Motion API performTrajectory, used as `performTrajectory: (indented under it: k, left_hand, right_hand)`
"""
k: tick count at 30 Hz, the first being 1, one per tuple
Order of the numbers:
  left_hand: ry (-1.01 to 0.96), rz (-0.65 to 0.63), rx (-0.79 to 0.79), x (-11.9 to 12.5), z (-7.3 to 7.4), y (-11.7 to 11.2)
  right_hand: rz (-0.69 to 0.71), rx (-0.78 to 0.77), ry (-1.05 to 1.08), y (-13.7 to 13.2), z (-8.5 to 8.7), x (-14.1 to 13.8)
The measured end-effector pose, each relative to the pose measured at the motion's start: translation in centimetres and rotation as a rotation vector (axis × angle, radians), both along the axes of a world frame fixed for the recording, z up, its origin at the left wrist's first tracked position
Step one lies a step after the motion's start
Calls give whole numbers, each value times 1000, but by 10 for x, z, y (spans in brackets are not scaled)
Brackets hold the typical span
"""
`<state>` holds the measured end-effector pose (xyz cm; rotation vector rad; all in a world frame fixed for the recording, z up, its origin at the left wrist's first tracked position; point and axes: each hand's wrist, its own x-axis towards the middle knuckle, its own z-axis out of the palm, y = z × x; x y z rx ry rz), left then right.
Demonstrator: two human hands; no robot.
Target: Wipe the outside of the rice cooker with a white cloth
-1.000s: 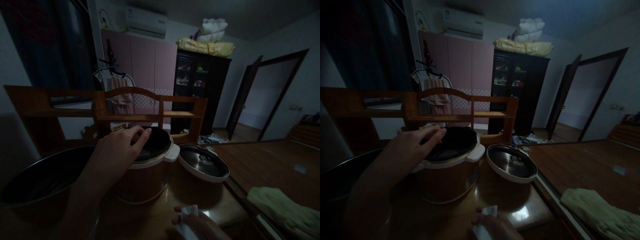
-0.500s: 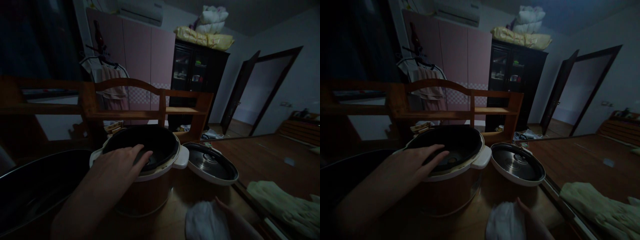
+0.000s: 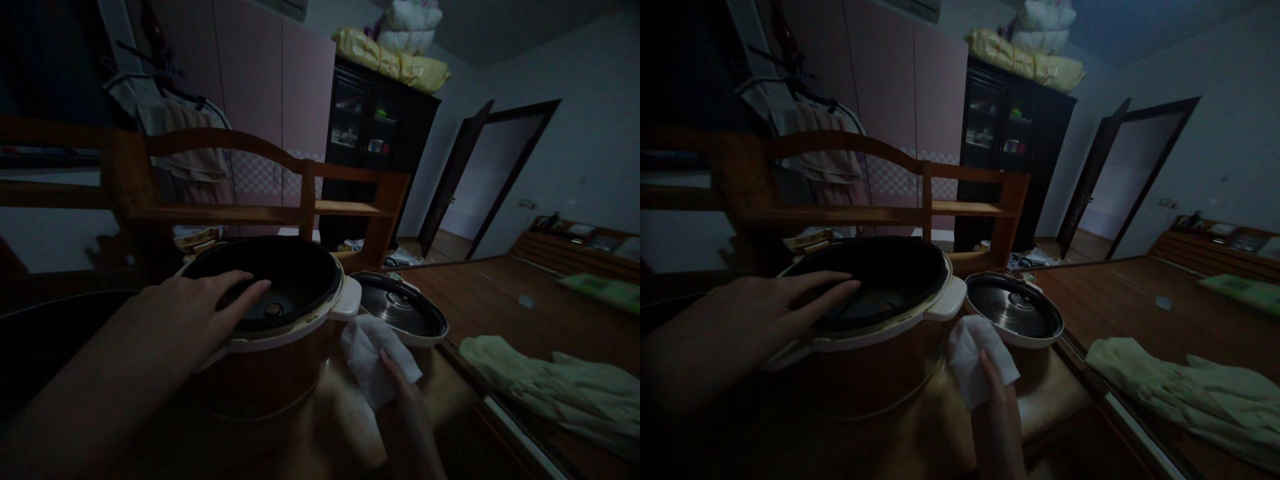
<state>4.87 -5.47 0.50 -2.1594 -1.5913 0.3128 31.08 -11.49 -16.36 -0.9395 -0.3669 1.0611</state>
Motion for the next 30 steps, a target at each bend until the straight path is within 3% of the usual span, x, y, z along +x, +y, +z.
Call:
performTrajectory:
  k: [4,7,11,17,22,30]
  left_hand:
    - [9,31,-43,3,9,-3]
    - [-9,2,-8,2,6,-1]
    - [-37,-68,71,0,-1,1]
    - [-112,-97,112,4,1,-2]
    - [-112,-126,134,4,0,-2]
    - [-47,-84,76,9,6,-7]
  right_hand:
    - [-88,-84,-265,20,0,-27]
    - [-17,72,-414,26,0,-46]
    - [37,269,-576,19,-3,-71]
    - [-46,225,-953,3,-10,-89]
    - [-4,237,-1053,-7,-6,-97]
    - [66,249,-1112,-24,-20,-116]
